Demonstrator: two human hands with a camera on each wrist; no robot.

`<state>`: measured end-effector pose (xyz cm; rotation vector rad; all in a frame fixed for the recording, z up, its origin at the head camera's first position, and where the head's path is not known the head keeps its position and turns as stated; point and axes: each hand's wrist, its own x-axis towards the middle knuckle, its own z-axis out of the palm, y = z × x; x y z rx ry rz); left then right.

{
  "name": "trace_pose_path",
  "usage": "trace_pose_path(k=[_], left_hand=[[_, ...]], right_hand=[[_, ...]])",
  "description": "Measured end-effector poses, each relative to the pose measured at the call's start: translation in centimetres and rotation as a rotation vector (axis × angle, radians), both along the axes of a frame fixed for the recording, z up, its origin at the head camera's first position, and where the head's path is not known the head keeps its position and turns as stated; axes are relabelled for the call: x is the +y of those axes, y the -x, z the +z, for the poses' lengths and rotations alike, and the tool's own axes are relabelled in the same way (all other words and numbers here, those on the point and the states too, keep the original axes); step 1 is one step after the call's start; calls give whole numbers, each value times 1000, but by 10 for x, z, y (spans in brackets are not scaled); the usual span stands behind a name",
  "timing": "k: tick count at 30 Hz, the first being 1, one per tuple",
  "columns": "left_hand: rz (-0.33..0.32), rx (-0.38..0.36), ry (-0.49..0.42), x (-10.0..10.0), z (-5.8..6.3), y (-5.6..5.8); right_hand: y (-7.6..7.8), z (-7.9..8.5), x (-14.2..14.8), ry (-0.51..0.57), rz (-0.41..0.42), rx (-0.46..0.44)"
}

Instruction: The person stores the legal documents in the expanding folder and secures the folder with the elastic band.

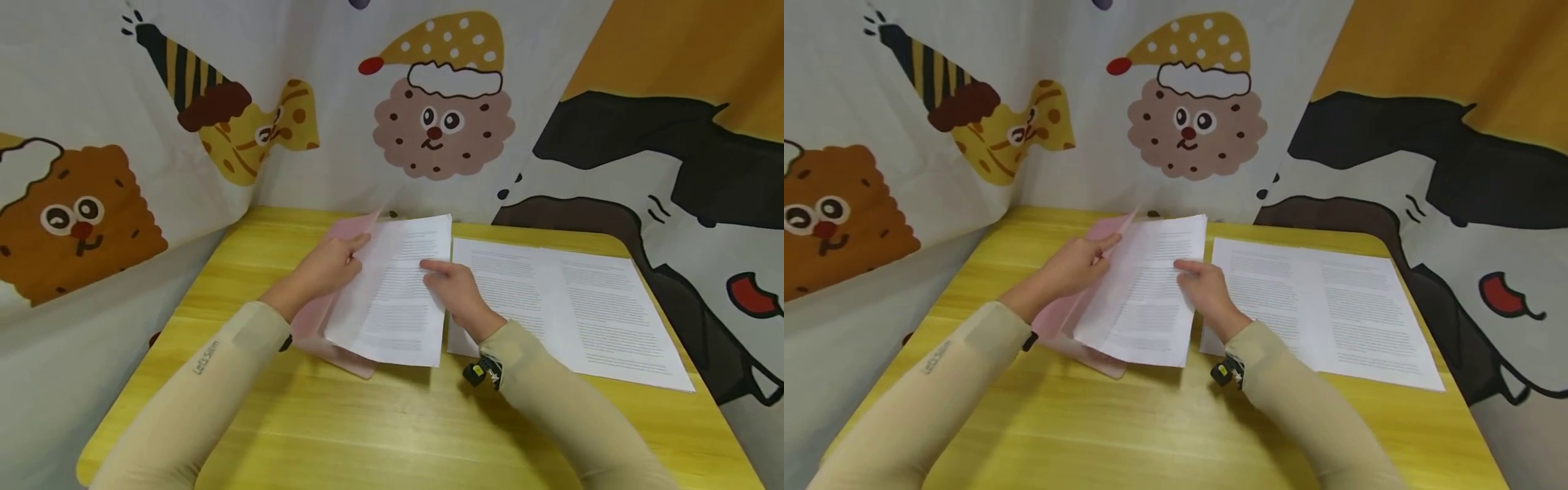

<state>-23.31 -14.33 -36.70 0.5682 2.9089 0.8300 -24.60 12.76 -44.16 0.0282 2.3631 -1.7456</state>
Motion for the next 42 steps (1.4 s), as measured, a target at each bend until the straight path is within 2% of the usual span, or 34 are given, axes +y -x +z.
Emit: trace_pose_path(k=[5, 11, 19, 23, 26, 31, 39, 42], left_hand=[[-8, 6, 9, 1, -2, 1], [-10, 23, 29, 4, -3, 2], [22, 11, 27, 12, -7, 4], [28, -2, 33, 13, -9, 4], [39, -13, 23, 14, -7, 3], [51, -16, 10, 16, -6, 3], [-1, 49, 22, 18, -6, 3], [3, 32, 2, 18, -5, 3]], right_hand=[[6, -1, 4, -5, -63, -15], [2, -4, -11, 28, 11, -38], [3, -8, -35, 36, 34, -58], [-4, -6, -27, -2, 28, -64], [-13, -5, -16, 20, 18, -74], [-17, -7, -8, 75, 52, -100], [-10, -6, -34, 99, 148, -78], [-7, -8, -42, 131, 172, -104]])
